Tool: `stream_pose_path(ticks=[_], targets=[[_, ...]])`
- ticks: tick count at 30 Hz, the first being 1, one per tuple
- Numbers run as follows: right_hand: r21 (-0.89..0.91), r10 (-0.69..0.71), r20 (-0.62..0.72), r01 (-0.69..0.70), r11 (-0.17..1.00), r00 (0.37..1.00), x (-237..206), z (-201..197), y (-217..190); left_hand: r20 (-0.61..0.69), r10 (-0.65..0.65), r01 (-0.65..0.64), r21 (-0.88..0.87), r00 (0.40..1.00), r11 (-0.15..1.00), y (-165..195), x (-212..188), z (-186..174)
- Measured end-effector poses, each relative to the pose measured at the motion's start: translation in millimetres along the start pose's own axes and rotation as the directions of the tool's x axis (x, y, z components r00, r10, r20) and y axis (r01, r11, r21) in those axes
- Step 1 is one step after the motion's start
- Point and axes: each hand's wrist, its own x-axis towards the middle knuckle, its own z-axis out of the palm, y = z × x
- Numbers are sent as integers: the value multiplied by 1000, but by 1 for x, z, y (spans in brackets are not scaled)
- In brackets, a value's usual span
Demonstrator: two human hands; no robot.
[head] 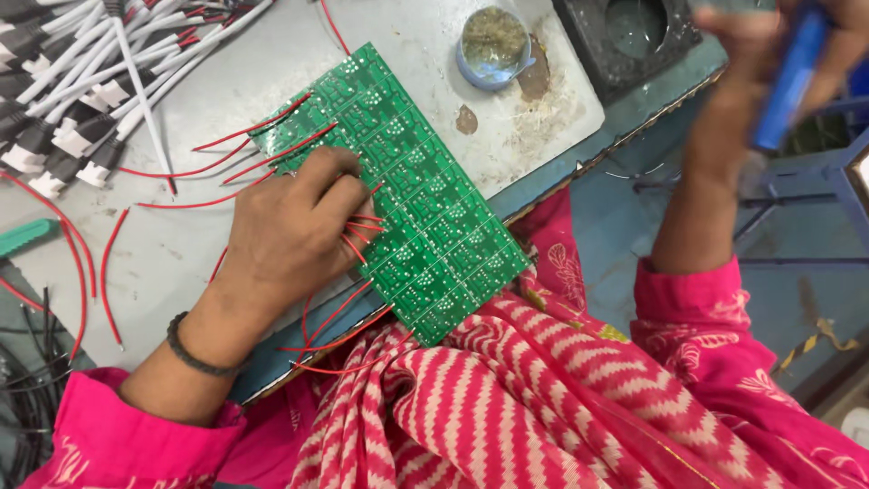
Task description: The person dips the ends of red wires into a small flux container, then solders the wires one at a time onto the pads of a green circuit board using a soldering iron, working across the board and handling black wires at the end.
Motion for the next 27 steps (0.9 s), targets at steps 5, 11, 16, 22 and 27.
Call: stream_pose_path(ticks=[5,11,16,22,27], targets=[[-384,-219,324,339,859,921,18,41,-29,-18,15,-15,-10,1000,1000,-2,0,0],[-228,-209,254,269,936,944,31,62,-55,-30,30,-30,-8,999,1000,-3,1,4],[-32,-274,265,292,956,924,0,76,-87,-14,31,-31,-31,999,999,-4,-1,5],[142,-255,379,216,966,890,-28,84,-131,-31,19,-20,-51,999,999,-4,3,7],[210,-320,601,242,947,732,-36,91,-145,2,0,0,-42,1000,999,-5,5,9]])
